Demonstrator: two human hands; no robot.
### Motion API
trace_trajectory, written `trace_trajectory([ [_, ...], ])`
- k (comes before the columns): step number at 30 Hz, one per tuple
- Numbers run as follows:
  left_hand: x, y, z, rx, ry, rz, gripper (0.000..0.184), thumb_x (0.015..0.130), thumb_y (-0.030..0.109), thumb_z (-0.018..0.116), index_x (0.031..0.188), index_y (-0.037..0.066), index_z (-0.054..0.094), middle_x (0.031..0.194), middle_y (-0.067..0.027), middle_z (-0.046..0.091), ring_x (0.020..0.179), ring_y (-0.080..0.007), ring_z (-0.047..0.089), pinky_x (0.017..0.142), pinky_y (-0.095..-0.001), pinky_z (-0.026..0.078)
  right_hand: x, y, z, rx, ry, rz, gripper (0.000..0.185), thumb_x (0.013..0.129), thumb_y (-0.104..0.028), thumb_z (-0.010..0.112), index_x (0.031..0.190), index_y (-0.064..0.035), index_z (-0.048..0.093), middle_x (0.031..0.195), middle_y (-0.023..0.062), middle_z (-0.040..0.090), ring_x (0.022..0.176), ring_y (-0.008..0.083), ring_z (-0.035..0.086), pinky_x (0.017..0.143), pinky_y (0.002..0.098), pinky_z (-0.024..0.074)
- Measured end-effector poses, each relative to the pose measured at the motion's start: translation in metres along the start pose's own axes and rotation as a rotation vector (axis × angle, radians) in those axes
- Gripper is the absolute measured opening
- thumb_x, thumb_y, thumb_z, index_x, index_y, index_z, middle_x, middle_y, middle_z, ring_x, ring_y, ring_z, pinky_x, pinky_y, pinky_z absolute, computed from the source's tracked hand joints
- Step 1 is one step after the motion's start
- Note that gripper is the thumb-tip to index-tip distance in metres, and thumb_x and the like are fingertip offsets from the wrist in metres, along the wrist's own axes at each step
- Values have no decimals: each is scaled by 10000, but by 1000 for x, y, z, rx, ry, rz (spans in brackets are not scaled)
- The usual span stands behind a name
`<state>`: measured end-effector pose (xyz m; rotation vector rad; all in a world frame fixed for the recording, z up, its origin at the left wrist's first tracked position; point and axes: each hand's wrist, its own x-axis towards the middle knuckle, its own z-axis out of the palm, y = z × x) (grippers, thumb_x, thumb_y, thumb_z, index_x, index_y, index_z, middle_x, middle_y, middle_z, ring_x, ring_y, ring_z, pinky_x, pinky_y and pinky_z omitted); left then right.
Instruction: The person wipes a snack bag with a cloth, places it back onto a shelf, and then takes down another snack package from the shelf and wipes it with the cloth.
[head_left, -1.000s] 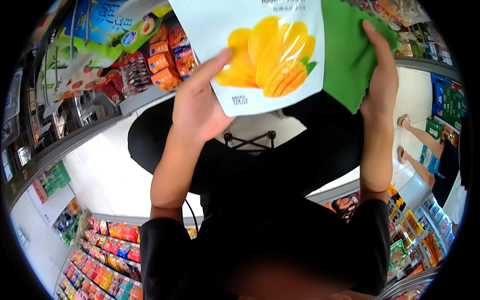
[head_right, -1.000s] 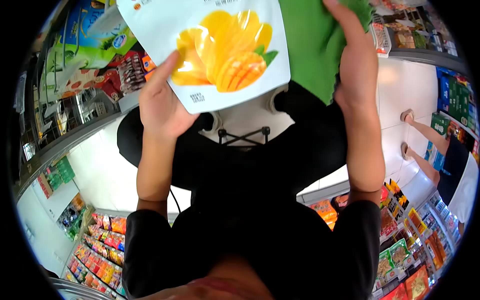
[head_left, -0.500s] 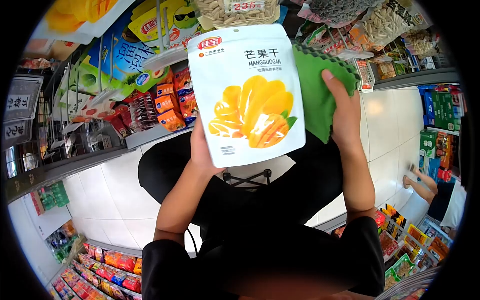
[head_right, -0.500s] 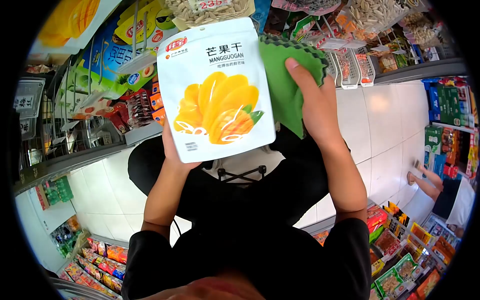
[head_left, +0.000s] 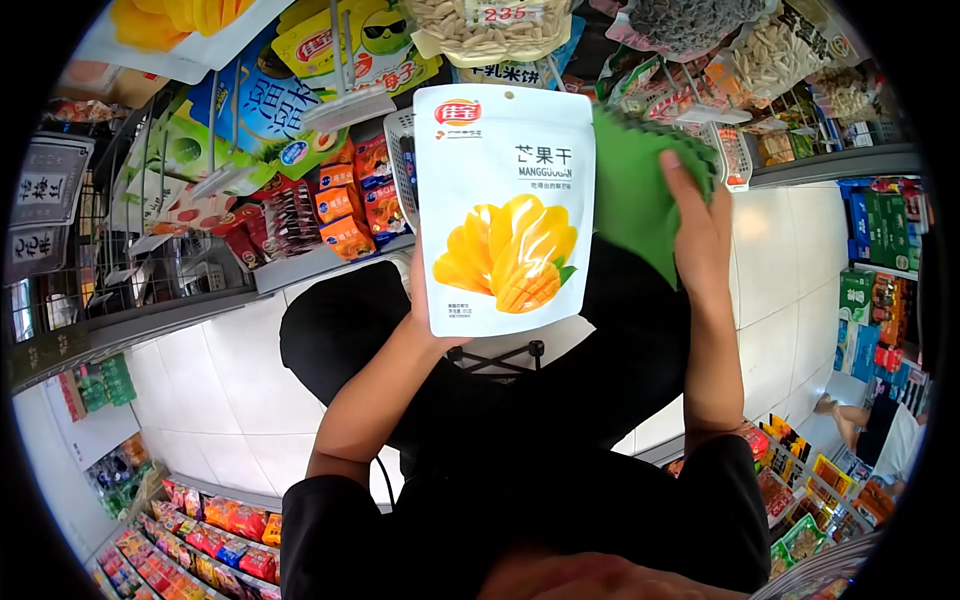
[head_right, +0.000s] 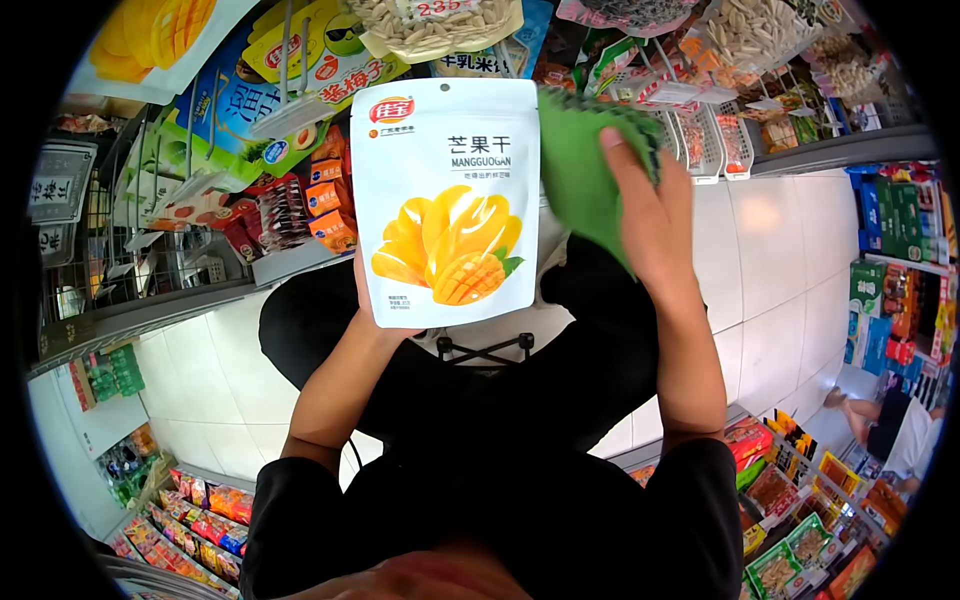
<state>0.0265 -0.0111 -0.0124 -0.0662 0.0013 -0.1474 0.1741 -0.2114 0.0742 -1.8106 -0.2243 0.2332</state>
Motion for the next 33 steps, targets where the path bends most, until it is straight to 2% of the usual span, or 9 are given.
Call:
trace_trajectory([
  [2, 0, -2, -3, -2, 22, -3, 769, 1017, 613, 317, 1577, 86, 296, 1566, -193, 394, 1398, -377, 455, 1169, -550, 350, -1, 3, -1, 14, 90, -108, 380, 1020, -263, 576, 1240, 43, 628, 1222, 127, 667, 1121, 191, 611, 993, 326, 457],
  [5, -1, -4, -10, 28, 4, -7, 746, 1035, 602, 283, 1575, 87, 298, 1560, -192, 402, 1394, -375, 461, 1165, -542, 360, -1, 10, 14, 52, -171, -616, 321, 1003, -182, 537, 1231, 21, 636, 1347, 164, 620, 1305, 272, 552, 1115, 424, 393],
  [7, 1, -6, -9, 19, -44, -6, 741, 1040, 599, 274, 1577, 89, 294, 1561, -190, 400, 1400, -375, 455, 1164, -552, 358, -5, -6, 19, -533, -455, -862, 352, 951, -185, 546, 1246, -11, 626, 1488, 165, 517, 1464, 342, 391, 1212, 536, 243],
  [11, -2, -5, -7, -195, -25, -29, 736, 1042, 611, 226, 1580, 114, 295, 1566, -181, 397, 1416, -377, 434, 1167, -568, 346, -23, -2, 45, -607, -652, -858, 463, 810, -225, 606, 1241, -57, 625, 1500, 137, 508, 1470, 367, 367, 1212, 591, 214],
  [15, -4, -2, -3, 1, -40, 51, 673, 1037, 531, 237, 1551, 113, 353, 1506, -180, 464, 1334, -345, 528, 1105, -518, 442, -26, -5, 47, -544, -755, -883, 560, 732, -245, 616, 1263, -67, 608, 1511, 135, 495, 1477, 363, 355, 1208, 600, 219],
  [16, -6, 0, 0, 91, 86, 68, 647, 1028, 487, 251, 1525, 97, 392, 1455, -178, 510, 1281, -330, 572, 1067, -489, 482, -26, -5, 47, -532, -765, -893, 566, 749, -267, 624, 1279, -69, 599, 1512, 133, 495, 1475, 360, 361, 1206, 598, 222],
  [25, -8, -3, -9, 296, 262, 176, 530, 1050, 387, 322, 1377, 10, 501, 1280, -167, 641, 1148, -260, 655, 1021, -412, 520, -29, 6, 56, -657, -510, -822, 738, 779, -311, 665, 1462, -89, 493, 1572, 171, 402, 1480, 352, 353, 1173, 568, 262],
  [31, -8, -10, -9, 246, 119, 98, 601, 1081, 493, 266, 1503, 83, 392, 1419, -148, 542, 1273, -245, 577, 1067, -412, 484, -40, 4, 63, -694, -612, -897, 715, 788, -273, 642, 1465, -91, 501, 1581, 169, 397, 1481, 347, 359, 1126, 568, 283],
  [33, -12, -11, -10, 191, 55, 40, 613, 1085, 506, 250, 1522, 93, 372, 1441, -135, 529, 1291, -241, 564, 1079, -408, 473, -40, 4, 63, -699, -621, -921, 730, 772, -298, 629, 1456, -75, 505, 1584, 155, 400, 1492, 356, 340, 1165, 607, 224],
])
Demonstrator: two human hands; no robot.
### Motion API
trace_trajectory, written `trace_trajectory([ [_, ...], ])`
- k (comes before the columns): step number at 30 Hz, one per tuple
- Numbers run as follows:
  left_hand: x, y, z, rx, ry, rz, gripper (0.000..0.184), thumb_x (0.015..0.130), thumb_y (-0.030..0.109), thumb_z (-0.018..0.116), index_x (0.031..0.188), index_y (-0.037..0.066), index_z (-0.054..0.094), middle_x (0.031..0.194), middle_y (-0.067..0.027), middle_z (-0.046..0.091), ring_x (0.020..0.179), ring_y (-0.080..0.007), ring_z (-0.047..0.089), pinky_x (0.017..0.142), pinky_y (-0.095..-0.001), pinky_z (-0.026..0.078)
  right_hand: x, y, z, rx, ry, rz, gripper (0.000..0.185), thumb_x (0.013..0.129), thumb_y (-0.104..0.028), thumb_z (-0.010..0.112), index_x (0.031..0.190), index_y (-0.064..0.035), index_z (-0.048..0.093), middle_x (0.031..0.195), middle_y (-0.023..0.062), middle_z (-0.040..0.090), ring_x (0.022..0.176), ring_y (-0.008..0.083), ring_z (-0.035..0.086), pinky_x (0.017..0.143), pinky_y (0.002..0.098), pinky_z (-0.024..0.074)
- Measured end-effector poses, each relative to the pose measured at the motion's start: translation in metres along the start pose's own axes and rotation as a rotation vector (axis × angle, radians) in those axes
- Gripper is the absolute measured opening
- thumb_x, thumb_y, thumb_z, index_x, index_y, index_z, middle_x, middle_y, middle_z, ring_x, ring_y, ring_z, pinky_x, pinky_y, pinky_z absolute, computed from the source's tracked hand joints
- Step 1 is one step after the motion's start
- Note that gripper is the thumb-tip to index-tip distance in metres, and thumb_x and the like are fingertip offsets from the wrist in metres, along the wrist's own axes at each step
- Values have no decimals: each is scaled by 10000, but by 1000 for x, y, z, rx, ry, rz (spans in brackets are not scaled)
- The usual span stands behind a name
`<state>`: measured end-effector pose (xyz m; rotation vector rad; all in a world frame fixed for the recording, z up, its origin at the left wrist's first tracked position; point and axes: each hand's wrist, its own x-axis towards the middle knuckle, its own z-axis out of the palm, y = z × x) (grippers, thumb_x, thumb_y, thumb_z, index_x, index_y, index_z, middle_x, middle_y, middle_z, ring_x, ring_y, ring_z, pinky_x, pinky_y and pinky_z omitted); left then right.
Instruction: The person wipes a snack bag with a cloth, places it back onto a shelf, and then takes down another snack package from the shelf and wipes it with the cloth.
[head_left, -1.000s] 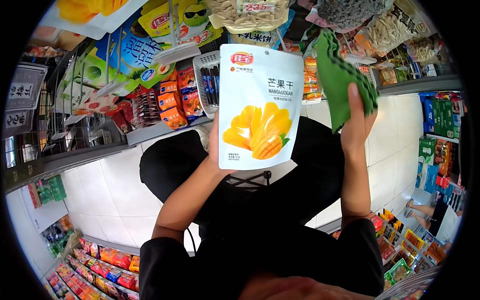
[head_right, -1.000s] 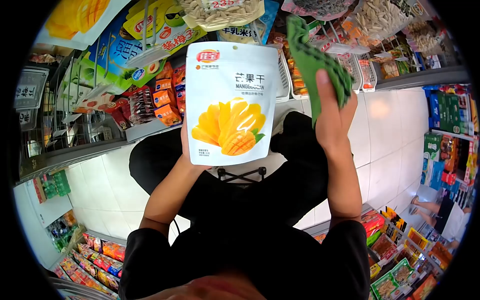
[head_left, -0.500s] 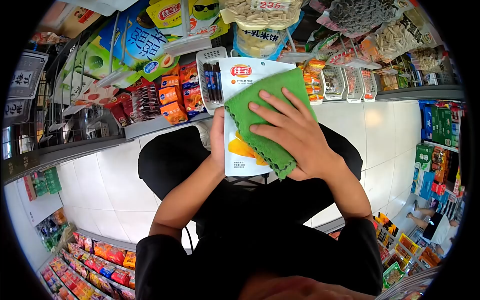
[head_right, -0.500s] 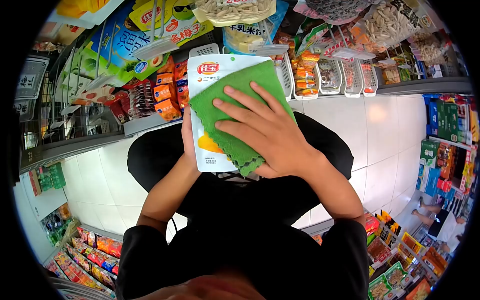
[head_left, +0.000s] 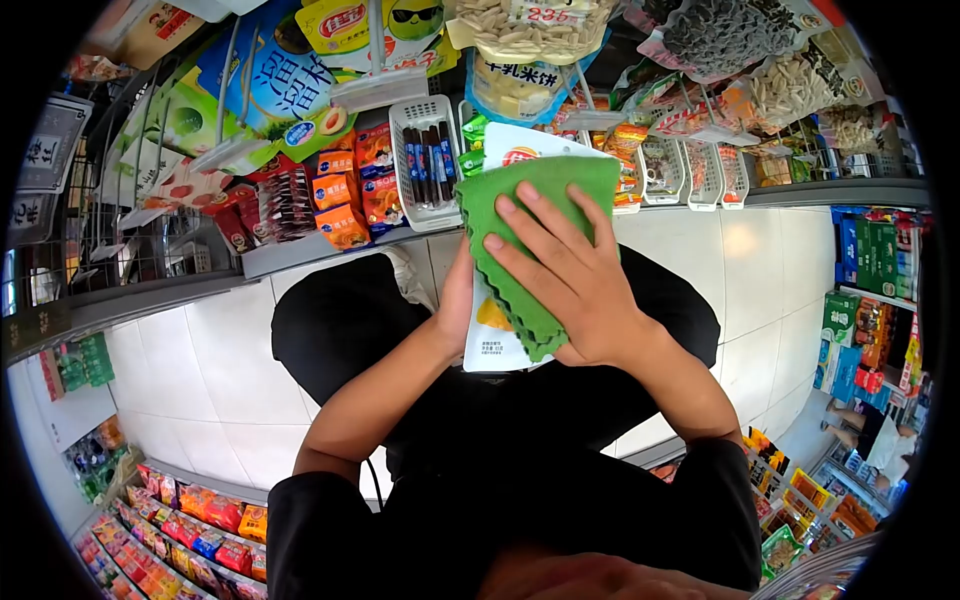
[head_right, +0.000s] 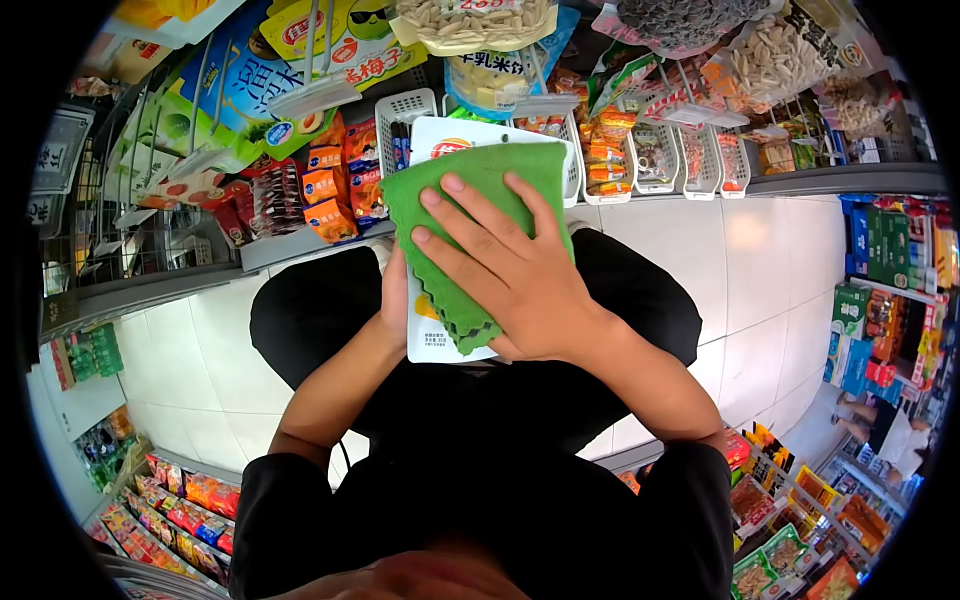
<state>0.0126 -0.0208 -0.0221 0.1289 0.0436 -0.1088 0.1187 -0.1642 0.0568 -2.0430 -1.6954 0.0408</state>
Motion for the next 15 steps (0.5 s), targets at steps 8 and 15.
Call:
trace_trajectory([
  [8, 0, -2, -5, 97, -84, -53, 553, 1108, 409, 258, 1533, 66, 345, 1483, -118, 494, 1304, -238, 554, 1113, -395, 438, 2, 8, 3, 17, 120, -1, 782, 778, -336, 608, 1482, -30, 455, 1579, 240, 366, 1479, 462, 307, 1196, 629, 155],
  [15, -3, -3, -11, -12, -96, -71, 551, 1103, 406, 261, 1541, 80, 339, 1489, -130, 487, 1346, -253, 514, 1137, -412, 414, 0, 1, 1, -18, 41, -30, 714, 844, -283, 581, 1485, -4, 440, 1580, 258, 357, 1475, 493, 295, 1182, 631, 190],
])
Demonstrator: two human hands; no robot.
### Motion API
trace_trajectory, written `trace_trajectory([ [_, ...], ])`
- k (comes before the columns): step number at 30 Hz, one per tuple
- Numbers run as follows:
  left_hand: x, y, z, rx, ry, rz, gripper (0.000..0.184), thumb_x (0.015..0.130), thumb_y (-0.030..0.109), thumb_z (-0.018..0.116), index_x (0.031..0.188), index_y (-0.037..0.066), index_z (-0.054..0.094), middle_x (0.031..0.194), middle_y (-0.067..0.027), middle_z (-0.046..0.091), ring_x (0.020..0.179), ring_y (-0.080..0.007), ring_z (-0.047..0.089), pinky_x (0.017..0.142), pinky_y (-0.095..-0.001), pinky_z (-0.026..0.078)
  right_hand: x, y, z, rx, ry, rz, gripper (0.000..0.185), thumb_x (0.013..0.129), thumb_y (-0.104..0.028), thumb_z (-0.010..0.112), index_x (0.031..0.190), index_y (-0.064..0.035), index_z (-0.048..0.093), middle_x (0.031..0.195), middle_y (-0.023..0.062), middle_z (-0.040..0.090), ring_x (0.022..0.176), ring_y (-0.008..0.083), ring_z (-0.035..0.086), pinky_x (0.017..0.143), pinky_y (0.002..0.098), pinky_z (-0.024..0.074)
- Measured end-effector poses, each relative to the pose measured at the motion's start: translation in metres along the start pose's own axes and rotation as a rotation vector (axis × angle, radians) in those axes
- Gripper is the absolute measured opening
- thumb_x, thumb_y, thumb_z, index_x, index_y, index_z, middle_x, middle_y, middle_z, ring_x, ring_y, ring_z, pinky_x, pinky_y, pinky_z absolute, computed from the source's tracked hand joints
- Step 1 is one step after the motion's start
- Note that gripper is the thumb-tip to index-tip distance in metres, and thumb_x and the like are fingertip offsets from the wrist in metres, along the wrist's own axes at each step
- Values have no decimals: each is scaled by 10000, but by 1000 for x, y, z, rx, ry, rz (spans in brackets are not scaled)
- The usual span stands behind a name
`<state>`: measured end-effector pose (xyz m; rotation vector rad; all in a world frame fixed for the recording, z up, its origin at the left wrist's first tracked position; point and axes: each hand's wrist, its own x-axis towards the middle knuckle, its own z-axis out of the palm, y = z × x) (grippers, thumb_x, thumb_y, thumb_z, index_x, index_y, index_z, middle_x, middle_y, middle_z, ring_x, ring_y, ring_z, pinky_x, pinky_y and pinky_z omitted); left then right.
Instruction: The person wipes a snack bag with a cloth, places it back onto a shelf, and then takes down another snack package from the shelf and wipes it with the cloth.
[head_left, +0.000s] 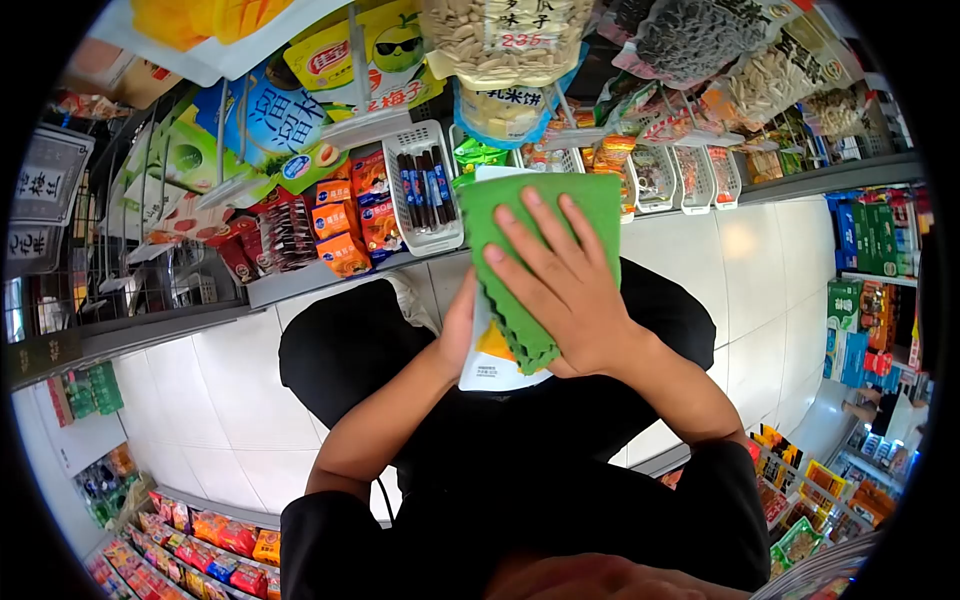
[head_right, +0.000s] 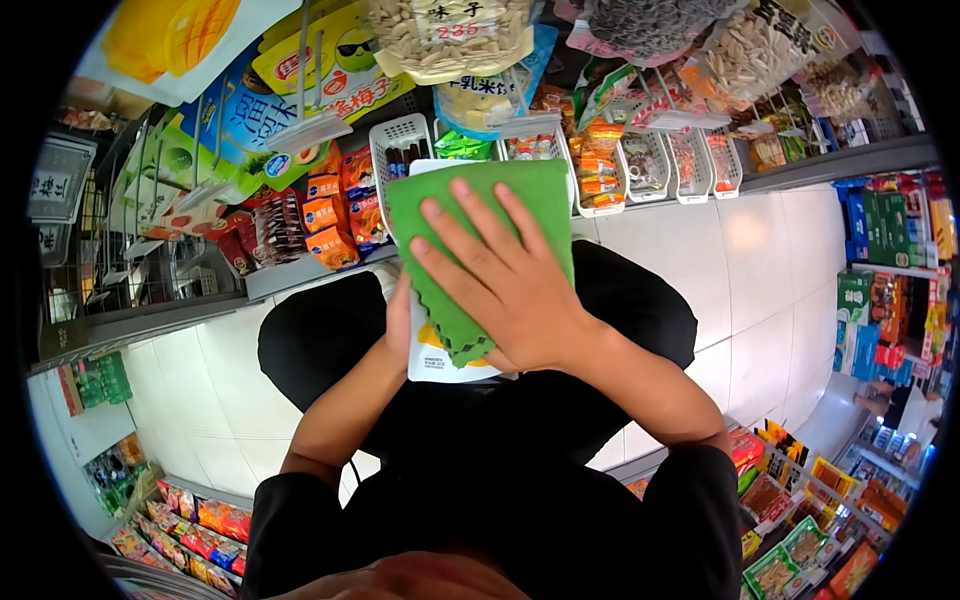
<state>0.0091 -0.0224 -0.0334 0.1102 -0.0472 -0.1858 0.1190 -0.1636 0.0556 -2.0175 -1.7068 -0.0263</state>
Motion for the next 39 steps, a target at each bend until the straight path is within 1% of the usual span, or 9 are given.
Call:
trace_trajectory([
  [6, 3, -1, 20, 318, 345, 97, 582, 1089, 447, 270, 1541, 86, 332, 1501, -149, 465, 1340, -269, 521, 1124, -434, 432, -1, -9, 9, 61, 65, 34, 779, 770, -274, 638, 1479, -14, 445, 1575, 251, 366, 1472, 494, 300, 1184, 661, 159],
  [10, -2, 4, 4, 4, -11, 69, 564, 1089, 406, 277, 1539, 69, 329, 1502, -147, 465, 1332, -271, 523, 1141, -419, 408, -1, -12, 8, 26, 12, 88, 934, 657, -289, 731, 1499, -35, 418, 1594, 231, 339, 1491, 480, 264, 1185, 678, 136],
  [12, -2, 2, 1, 35, 46, 105, 566, 1089, 405, 278, 1541, 68, 327, 1500, -148, 468, 1342, -279, 515, 1143, -427, 407, 1, -3, 9, -21, 198, 216, 978, 615, -268, 764, 1503, -45, 420, 1601, 220, 331, 1502, 460, 255, 1188, 663, 146],
  [19, 4, 4, 11, 159, 85, 122, 614, 1085, 466, 251, 1551, 70, 313, 1522, -157, 444, 1361, -292, 499, 1134, -449, 421, 1, -5, 1, 2, 10, 157, 999, 617, -283, 779, 1517, -66, 405, 1596, 193, 352, 1501, 448, 260, 1181, 669, 142],
  [30, -11, 2, 2, 633, 196, 2, 683, 1069, 547, 297, 1568, 80, 288, 1539, -137, 424, 1368, -278, 489, 1123, -439, 437, 3, -10, 5, 78, 141, 89, 880, 687, -303, 704, 1500, -85, 447, 1593, 149, 384, 1492, 413, 305, 1184, 665, 136],
  [33, 1, 0, -2, 169, -47, 82, 637, 1086, 489, 279, 1570, 74, 281, 1548, -120, 421, 1384, -280, 473, 1147, -442, 399, 0, -7, 6, 14, 119, 59, 739, 832, -331, 595, 1500, -58, 436, 1582, 185, 390, 1480, 460, 306, 1182, 661, 122],
  [35, 2, -1, 7, 241, 91, 129, 618, 1090, 472, 258, 1568, 82, 289, 1543, -128, 428, 1384, -281, 473, 1148, -445, 398, 5, -6, -1, 3, 157, 223, 708, 837, -315, 580, 1485, -58, 457, 1576, 185, 401, 1474, 459, 320, 1181, 663, 129],
  [36, 3, 1, 18, 411, 246, 138, 607, 1090, 462, 248, 1566, 89, 297, 1538, -133, 433, 1383, -281, 474, 1147, -447, 400, 5, -1, 4, 7, 265, 258, 916, 632, -225, 740, 1486, -60, 453, 1592, 167, 374, 1500, 426, 279, 1183, 679, 129],
  [39, 1, 6, 9, 68, 47, 143, 602, 1087, 458, 248, 1558, 89, 318, 1529, -132, 448, 1374, -277, 484, 1148, -451, 397, -2, -4, 0, 8, 61, 91, 968, 607, -204, 763, 1500, -50, 422, 1599, 177, 356, 1499, 435, 270, 1186, 680, 113],
])
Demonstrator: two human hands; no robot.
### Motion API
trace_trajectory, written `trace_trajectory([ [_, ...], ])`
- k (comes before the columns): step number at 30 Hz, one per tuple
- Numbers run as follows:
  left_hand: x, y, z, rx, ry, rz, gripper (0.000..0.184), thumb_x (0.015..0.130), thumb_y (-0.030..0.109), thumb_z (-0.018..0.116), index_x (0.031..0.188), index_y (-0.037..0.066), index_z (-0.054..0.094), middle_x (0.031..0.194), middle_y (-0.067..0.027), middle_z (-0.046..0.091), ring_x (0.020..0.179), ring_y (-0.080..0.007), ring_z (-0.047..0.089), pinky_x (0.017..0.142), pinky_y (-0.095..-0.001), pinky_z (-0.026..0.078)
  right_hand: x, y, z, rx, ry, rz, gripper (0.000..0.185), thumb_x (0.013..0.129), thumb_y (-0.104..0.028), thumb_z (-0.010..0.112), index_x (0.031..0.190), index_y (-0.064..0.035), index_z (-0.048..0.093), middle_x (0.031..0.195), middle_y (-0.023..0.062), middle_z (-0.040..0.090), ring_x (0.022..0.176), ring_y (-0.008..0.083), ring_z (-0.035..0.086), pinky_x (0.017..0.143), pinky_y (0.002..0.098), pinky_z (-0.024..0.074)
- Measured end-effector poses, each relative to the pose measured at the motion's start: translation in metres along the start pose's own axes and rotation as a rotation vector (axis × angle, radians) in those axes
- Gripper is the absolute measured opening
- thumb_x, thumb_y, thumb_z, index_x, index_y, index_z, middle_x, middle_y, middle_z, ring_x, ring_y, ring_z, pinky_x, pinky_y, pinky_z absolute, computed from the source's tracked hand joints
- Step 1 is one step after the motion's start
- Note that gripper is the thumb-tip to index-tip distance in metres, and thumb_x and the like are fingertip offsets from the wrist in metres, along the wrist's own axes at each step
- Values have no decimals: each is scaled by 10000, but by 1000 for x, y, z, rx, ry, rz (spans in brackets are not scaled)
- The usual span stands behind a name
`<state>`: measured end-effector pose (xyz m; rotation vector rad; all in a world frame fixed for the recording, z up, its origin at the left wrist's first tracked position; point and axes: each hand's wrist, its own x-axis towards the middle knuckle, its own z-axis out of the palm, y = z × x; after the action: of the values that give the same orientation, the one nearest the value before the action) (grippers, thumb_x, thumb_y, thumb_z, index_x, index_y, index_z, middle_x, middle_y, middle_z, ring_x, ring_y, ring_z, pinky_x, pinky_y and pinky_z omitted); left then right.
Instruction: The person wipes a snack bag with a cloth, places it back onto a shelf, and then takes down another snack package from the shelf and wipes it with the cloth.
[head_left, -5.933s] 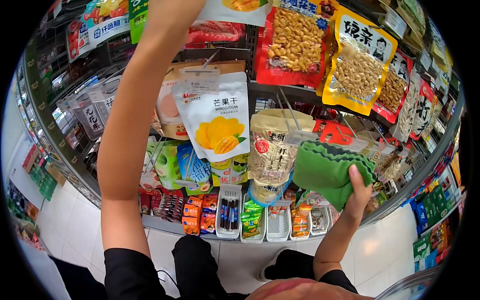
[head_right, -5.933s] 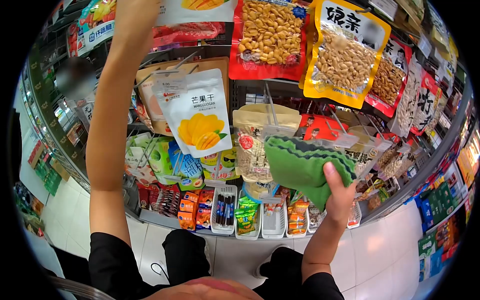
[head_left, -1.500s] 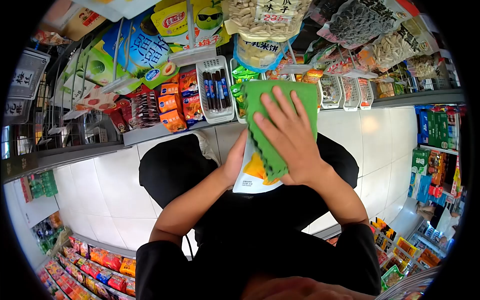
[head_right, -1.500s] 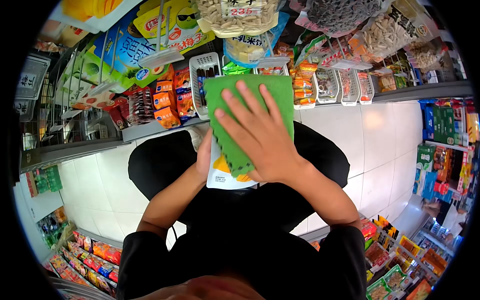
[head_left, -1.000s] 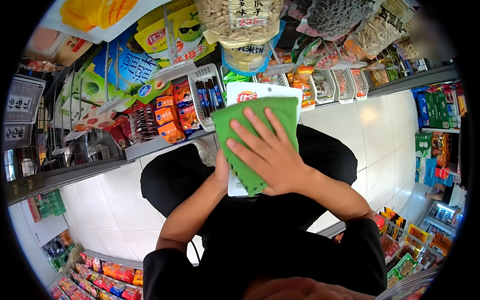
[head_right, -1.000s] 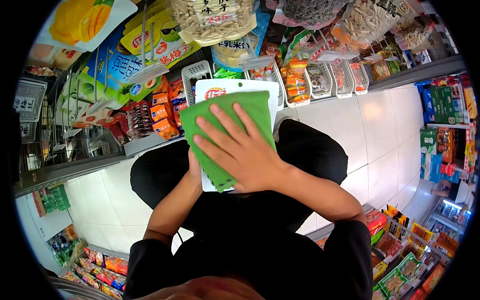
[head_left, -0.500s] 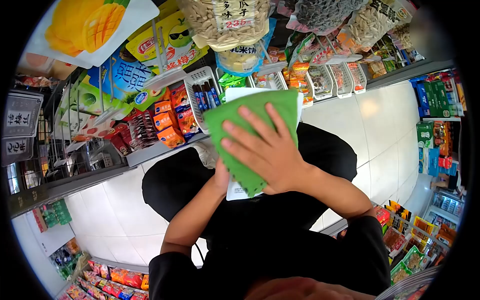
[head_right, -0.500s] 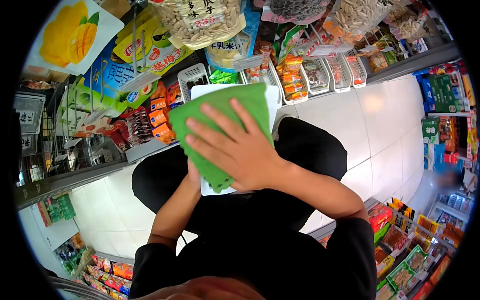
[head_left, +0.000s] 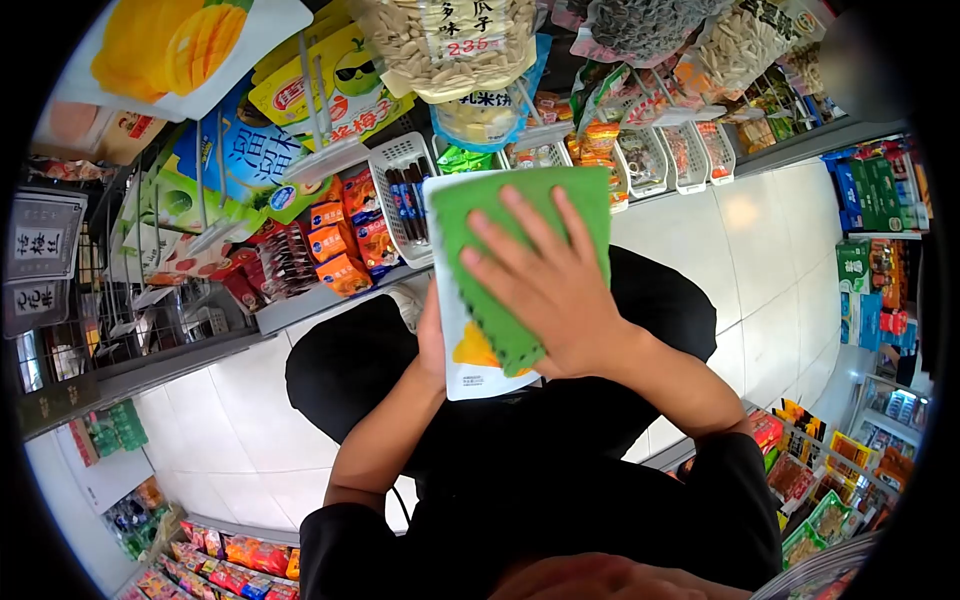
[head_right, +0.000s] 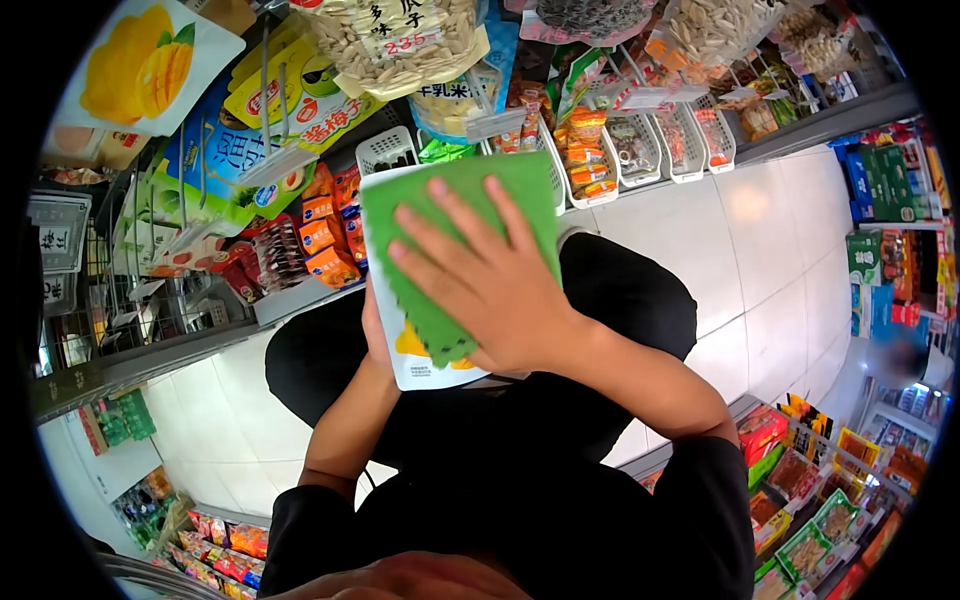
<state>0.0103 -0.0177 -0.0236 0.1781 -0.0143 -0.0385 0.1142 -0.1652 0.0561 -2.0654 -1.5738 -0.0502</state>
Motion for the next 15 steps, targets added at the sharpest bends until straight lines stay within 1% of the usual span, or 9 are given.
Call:
trace_trajectory([
  [1, 2, 2, 1, -21, -29, 10, 600, 1085, 457, 247, 1549, 87, 337, 1516, -132, 463, 1363, -287, 496, 1145, -451, 400, -1, 1, 3, -30, 15, -50, 1001, 571, -212, 779, 1494, -50, 427, 1595, 171, 365, 1496, 426, 281, 1193, 668, 124],
  [4, 2, 1, 2, -69, 5, 33, 606, 1085, 468, 230, 1546, 93, 345, 1507, -132, 474, 1357, -295, 502, 1139, -446, 409, 8, 4, -6, -31, 65, 157, 966, 583, -227, 769, 1477, -52, 450, 1581, 162, 385, 1492, 419, 293, 1198, 649, 149],
  [7, -1, 1, 7, -127, -3, 47, 608, 1080, 469, 242, 1541, 87, 350, 1496, -139, 484, 1346, -293, 513, 1133, -448, 414, 4, 4, -11, 8, 29, 113, 933, 610, -223, 749, 1476, -44, 451, 1579, 168, 382, 1493, 410, 290, 1204, 635, 149],
  [9, 1, 4, 7, -124, -47, 38, 614, 1077, 477, 250, 1541, 87, 349, 1497, -144, 482, 1340, -296, 518, 1130, -451, 417, 3, 5, -6, -58, -1, 42, 832, 705, -271, 658, 1476, -36, 453, 1578, 182, 388, 1481, 426, 315, 1197, 632, 156],
  [10, 2, 4, 5, -117, -36, 40, 616, 1078, 481, 246, 1545, 92, 344, 1502, -142, 476, 1345, -296, 513, 1130, -451, 417, 1, 6, -3, -89, -17, 5, 786, 752, -295, 613, 1476, -31, 454, 1578, 188, 391, 1476, 433, 328, 1194, 630, 159],
  [13, 1, 6, -5, -93, -4, 37, 621, 1077, 493, 244, 1556, 108, 336, 1519, -137, 454, 1364, -294, 494, 1132, -455, 416, 3, 11, 3, -56, 195, 181, 757, 761, -308, 613, 1456, -41, 478, 1570, 174, 408, 1474, 410, 342, 1193, 626, 180],
  [15, 2, 5, -6, -134, -47, 65, 629, 1075, 497, 264, 1570, 113, 316, 1563, -126, 405, 1397, -296, 458, 1163, -461, 373, 2, 8, -1, -49, 10, 24, 734, 785, -294, 616, 1460, -44, 475, 1569, 174, 409, 1474, 407, 342, 1196, 621, 179],
])
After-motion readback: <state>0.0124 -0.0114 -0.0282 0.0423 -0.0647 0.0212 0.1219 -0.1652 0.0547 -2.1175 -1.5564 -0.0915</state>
